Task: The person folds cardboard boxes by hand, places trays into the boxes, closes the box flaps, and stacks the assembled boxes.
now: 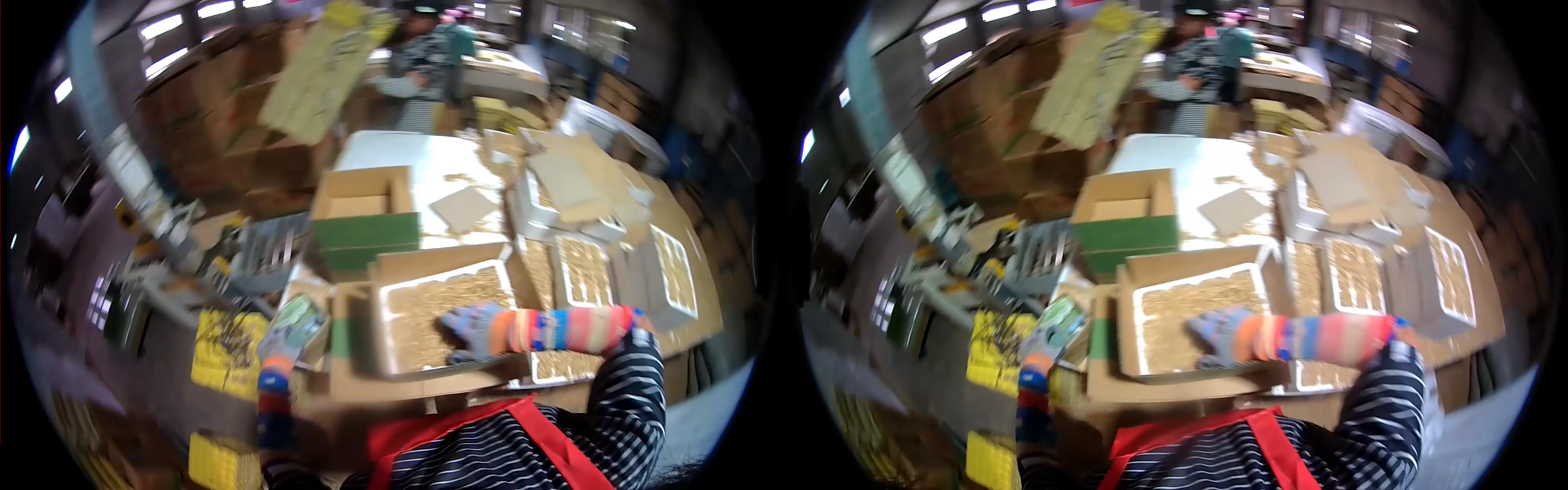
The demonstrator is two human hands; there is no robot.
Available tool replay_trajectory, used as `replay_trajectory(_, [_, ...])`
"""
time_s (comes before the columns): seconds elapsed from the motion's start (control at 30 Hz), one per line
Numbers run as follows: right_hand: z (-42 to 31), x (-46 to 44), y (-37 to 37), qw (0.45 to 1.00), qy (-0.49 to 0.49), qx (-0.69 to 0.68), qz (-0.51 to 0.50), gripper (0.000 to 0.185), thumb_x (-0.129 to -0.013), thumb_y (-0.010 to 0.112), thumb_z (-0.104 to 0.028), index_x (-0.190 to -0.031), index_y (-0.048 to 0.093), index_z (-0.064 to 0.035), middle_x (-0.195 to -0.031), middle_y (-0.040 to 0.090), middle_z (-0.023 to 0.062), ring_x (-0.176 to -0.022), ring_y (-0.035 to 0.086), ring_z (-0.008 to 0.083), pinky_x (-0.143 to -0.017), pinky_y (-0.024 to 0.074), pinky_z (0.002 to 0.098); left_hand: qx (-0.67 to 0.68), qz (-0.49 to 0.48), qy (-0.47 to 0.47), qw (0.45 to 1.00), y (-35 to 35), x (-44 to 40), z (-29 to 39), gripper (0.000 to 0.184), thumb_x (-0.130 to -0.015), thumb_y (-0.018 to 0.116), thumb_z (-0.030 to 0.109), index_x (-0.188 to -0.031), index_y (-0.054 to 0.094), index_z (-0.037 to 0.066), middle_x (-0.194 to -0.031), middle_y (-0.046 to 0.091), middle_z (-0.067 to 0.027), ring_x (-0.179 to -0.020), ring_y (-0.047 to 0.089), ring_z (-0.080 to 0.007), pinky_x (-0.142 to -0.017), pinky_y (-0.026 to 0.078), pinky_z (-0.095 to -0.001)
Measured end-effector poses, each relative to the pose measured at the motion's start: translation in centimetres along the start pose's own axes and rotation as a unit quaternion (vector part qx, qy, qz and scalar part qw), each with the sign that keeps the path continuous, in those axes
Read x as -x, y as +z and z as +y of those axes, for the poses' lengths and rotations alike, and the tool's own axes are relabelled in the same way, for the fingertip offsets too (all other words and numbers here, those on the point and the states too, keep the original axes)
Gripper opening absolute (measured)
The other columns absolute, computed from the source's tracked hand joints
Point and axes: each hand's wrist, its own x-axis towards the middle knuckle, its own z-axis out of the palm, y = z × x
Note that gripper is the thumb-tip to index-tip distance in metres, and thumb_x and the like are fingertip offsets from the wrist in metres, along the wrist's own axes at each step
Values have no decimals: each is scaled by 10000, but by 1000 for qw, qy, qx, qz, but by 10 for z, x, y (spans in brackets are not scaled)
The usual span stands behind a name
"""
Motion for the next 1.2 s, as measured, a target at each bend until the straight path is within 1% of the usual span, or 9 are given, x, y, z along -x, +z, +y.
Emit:
replay_trajectory(0.2, [50,20,34,977,25,-181,-108,586,-701,652,-437,-1068,486,-12,-982,594,199,-923,575,348,-780,452,413,43,-137,58,988,54,20,30,482,-700,638,323,-1117,579,87,-1141,578,-117,-1070,520,-297,-890,417,-369])
replay_trajectory(0.27, [40,22,8,974,22,-154,-166,576,-714,644,-432,-1085,505,-14,-985,593,192,-916,579,324,-784,452,403,315,-232,65,918,85,1,1,546,-713,614,324,-1222,502,161,-1197,541,-107,-1091,502,-312,-924,381,-395])
replay_trajectory(0.5, [89,65,-75,871,-1,-417,259,345,-830,577,-224,-1112,540,-30,-874,609,114,-795,594,143,-690,495,275,85,-195,24,977,42,0,49,469,-743,595,377,-1116,568,92,-1073,577,-197,-976,542,-365,-865,423,-412])
replay_trajectory(0.6, [188,57,-51,864,85,-336,366,411,-795,633,-294,-1082,554,-9,-924,612,116,-844,593,150,-741,487,277,144,-202,5,969,66,-12,32,417,-747,631,297,-1083,583,54,-1061,601,-153,-958,560,-341,-826,445,-402])
replay_trajectory(0.7, [273,46,-14,921,294,-96,235,580,-746,597,-483,-1110,537,-36,-1094,550,192,-1029,526,315,-882,418,394,81,-203,-13,976,96,-15,6,391,-775,584,349,-1067,563,90,-1027,602,-169,-959,558,-352,-827,440,-416])
replay_trajectory(0.83, [345,-26,46,938,312,82,126,566,-739,546,-503,-1131,508,-96,-1141,490,165,-1095,447,329,-887,381,436,0,-182,-112,977,48,-16,67,444,-725,632,376,-1079,545,122,-1040,598,-160,-936,569,-344,-829,439,-418])
replay_trajectory(0.93, [372,-81,78,945,263,95,168,738,-671,616,-553,-1207,435,-79,-1225,437,187,-1170,395,336,-934,340,435,-1,4,-173,985,44,-12,96,434,-675,676,384,-998,602,104,-1010,603,-172,-943,563,-340,-846,432,-423])
replay_trajectory(1.03, [383,-128,107,939,236,41,247,978,-540,686,-623,-1279,375,-62,-1288,395,211,-1226,342,358,-1001,278,471,38,-22,-256,966,41,-18,90,515,-696,651,455,-970,597,21,-1010,581,-235,-960,546,-375,-836,438,-415])
replay_trajectory(1.2, [375,-148,123,931,299,57,200,788,-699,621,-528,-1243,402,-2,-1233,453,209,-1146,430,339,-935,360,424,76,65,95,990,21,-14,51,338,-711,604,215,-1000,576,43,-929,605,-198,-878,568,-381,-765,463,-410])
